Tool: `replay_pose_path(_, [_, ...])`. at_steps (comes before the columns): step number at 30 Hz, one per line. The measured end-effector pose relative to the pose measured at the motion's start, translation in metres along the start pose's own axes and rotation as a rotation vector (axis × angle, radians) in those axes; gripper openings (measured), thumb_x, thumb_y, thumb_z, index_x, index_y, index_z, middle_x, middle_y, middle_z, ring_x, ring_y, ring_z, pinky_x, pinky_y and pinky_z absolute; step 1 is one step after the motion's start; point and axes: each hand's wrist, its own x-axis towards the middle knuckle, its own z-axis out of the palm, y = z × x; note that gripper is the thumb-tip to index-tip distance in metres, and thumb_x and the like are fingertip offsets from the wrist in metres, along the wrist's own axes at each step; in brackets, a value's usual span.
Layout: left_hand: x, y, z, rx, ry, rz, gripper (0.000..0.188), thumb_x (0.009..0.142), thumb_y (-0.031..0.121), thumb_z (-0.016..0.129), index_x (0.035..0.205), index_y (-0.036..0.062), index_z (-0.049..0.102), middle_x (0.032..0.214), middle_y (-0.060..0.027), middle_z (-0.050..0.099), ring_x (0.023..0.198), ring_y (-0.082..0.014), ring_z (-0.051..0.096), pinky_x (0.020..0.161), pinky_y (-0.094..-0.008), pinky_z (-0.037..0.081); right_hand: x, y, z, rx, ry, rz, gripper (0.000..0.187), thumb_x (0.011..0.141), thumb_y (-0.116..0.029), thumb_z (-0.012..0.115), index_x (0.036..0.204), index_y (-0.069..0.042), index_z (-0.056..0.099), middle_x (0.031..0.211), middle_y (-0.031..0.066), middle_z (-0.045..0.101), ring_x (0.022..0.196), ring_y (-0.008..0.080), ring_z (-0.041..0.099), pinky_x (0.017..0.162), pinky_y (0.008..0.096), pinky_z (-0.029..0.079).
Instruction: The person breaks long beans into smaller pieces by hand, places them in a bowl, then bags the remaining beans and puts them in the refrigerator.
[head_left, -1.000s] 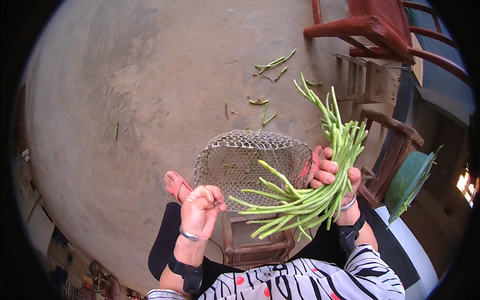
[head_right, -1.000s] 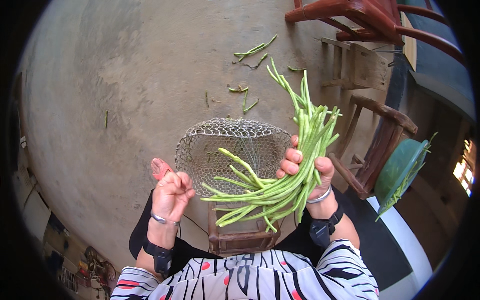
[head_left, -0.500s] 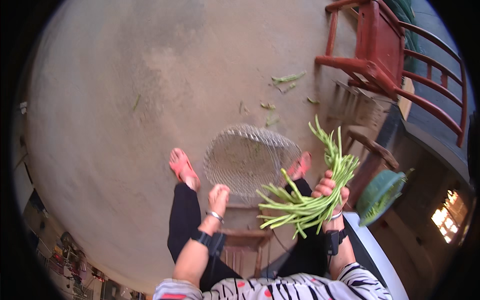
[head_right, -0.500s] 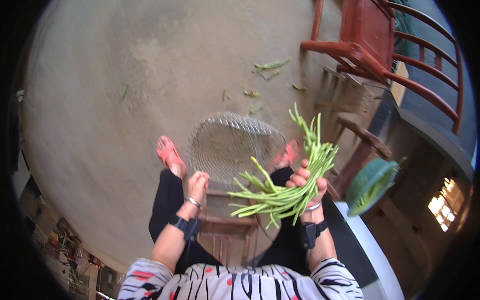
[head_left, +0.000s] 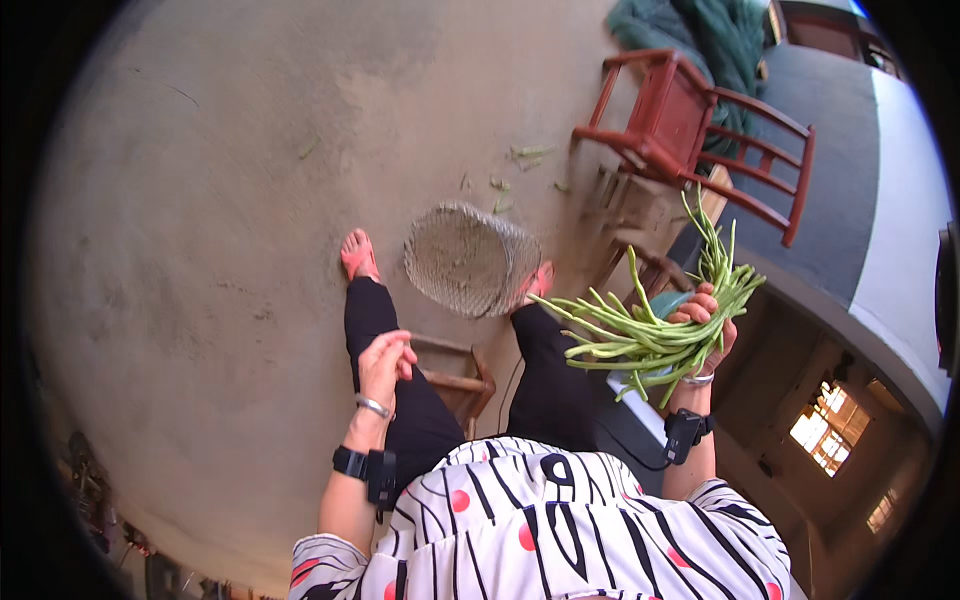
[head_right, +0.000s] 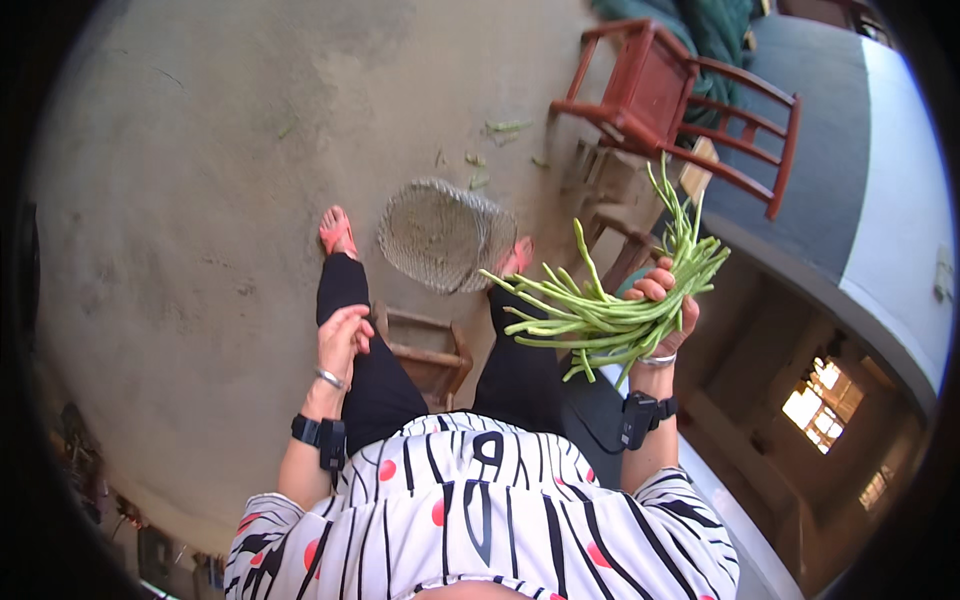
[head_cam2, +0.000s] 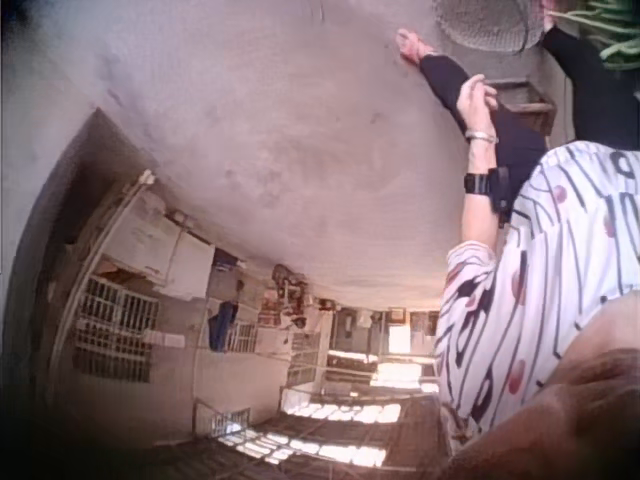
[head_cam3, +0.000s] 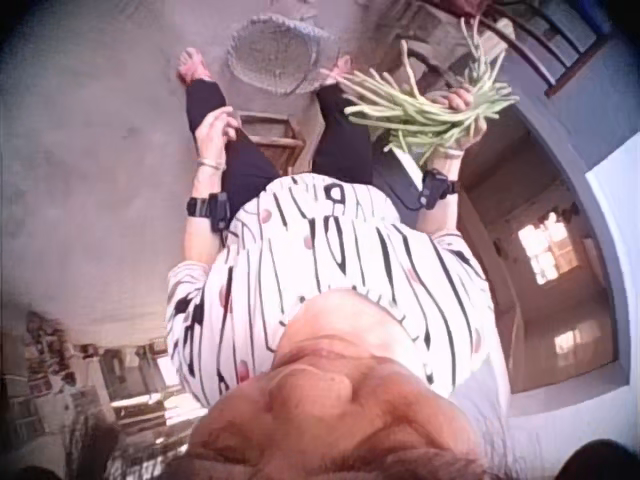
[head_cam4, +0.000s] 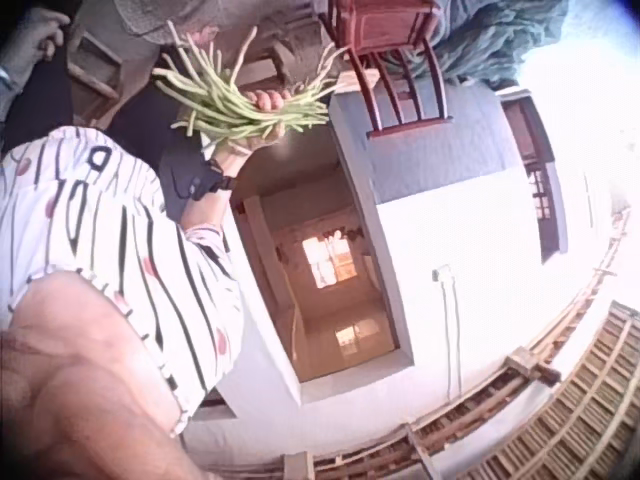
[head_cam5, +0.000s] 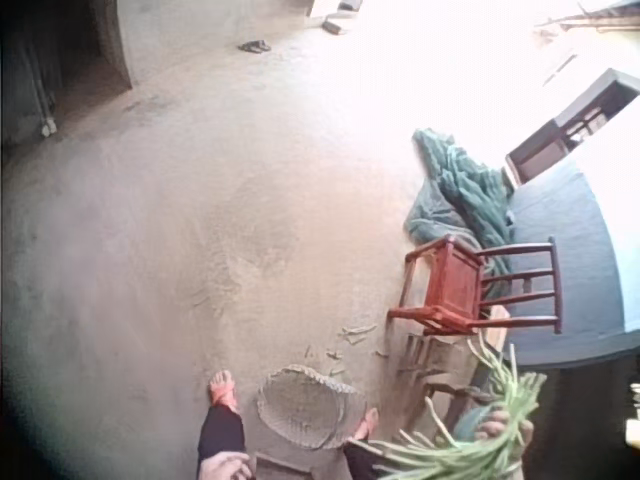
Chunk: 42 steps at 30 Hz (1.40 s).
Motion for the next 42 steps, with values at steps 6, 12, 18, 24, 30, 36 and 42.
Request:
replay_pose_path(6, [-0.055,0.042,-0.061,-0.216,-0.123,0.056,0.018,0.087,0.014,0.048,0.097,0.001,0.056,0.068,-0.0063,0.059,0.048,-0.0077,0.051,0.045,-0.0196,0.042,-0.047,0.028,0.087,-0.196,-0.172,-0.132,0.043,0.078,-0.02,0.056,0.115,-0.003,0.042,0.092,0.0,0.051,0.085,0.013,0.05,0.083,0.0336,0.04])
replay_pose_path(12, [-0.036,0.022,-0.165,-0.504,-0.289,0.163,0.02,0.087,0.016,0.047,0.099,0.0012,0.054,0.07,-0.007,0.059,0.051,-0.0114,0.052,0.048,-0.0226,0.045,-0.071,0.083,0.14,-0.378,-0.355,-0.231,0.037,0.084,-0.016,0.05,0.115,-0.002,0.038,0.096,0.0004,0.048,0.088,0.0127,0.049,0.086,0.0336,0.039])
replay_pose_path(18, [-0.111,0.069,-0.209,-0.945,-0.407,0.231,0.017,0.086,0.019,0.047,0.096,0.0073,0.056,0.069,-0.004,0.055,0.056,-0.0144,0.047,0.054,-0.0287,0.039,-0.063,0.106,0.24,-0.431,-0.439,-0.148,0.025,0.084,-0.018,0.051,0.104,-0.006,0.04,0.089,-0.0007,0.045,0.086,0.0107,0.047,0.087,0.0308,0.037])
replay_pose_path(24, [-0.133,0.072,-0.228,-1.172,-0.472,0.391,0.025,0.088,0.025,0.045,0.099,0.0067,0.058,0.069,-0.0054,0.057,0.055,-0.0152,0.048,0.055,-0.0294,0.04,-0.04,0.145,0.276,-0.445,-0.487,-0.124,0.024,0.081,-0.018,0.054,0.1,-0.009,0.042,0.088,-0.0009,0.045,0.085,0.0104,0.047,0.086,0.0301,0.038])
replay_pose_path(30, [-0.135,0.101,-0.214,-1.238,-0.439,0.523,0.029,0.09,0.028,0.042,0.1,0.0074,0.059,0.068,-0.0029,0.056,0.054,-0.0134,0.048,0.054,-0.028,0.04,0.032,0.155,0.284,-0.352,-0.556,0.079,0.029,0.083,-0.024,0.051,0.103,-0.004,0.047,0.092,0.0057,0.054,0.088,0.0158,0.053,0.088,0.034,0.041])
replay_pose_path(36, [-0.121,0.142,-0.168,-1.16,-0.462,0.501,0.035,0.089,0.037,0.042,0.092,0.0083,0.062,0.067,-0.006,0.057,0.057,-0.0176,0.05,0.054,-0.0316,0.039,0.087,0.115,0.276,-0.362,-0.509,0.002,0.034,0.079,-0.027,0.054,0.102,-0.002,0.05,0.091,0.0093,0.057,0.087,0.0224,0.054,0.086,0.0354,0.043])
replay_pose_path(42, [-0.122,0.162,-0.135,-0.873,-0.34,0.612,0.014,0.079,0.011,0.05,0.086,0.0113,0.062,0.072,-0.0047,0.058,0.055,-0.0172,0.05,0.054,-0.0315,0.041,0.112,0.116,0.242,-0.135,-0.429,0.0,0.029,0.072,-0.024,0.06,0.09,-0.001,0.056,0.081,0.0118,0.059,0.079,0.0243,0.057,0.077,0.0375,0.047])
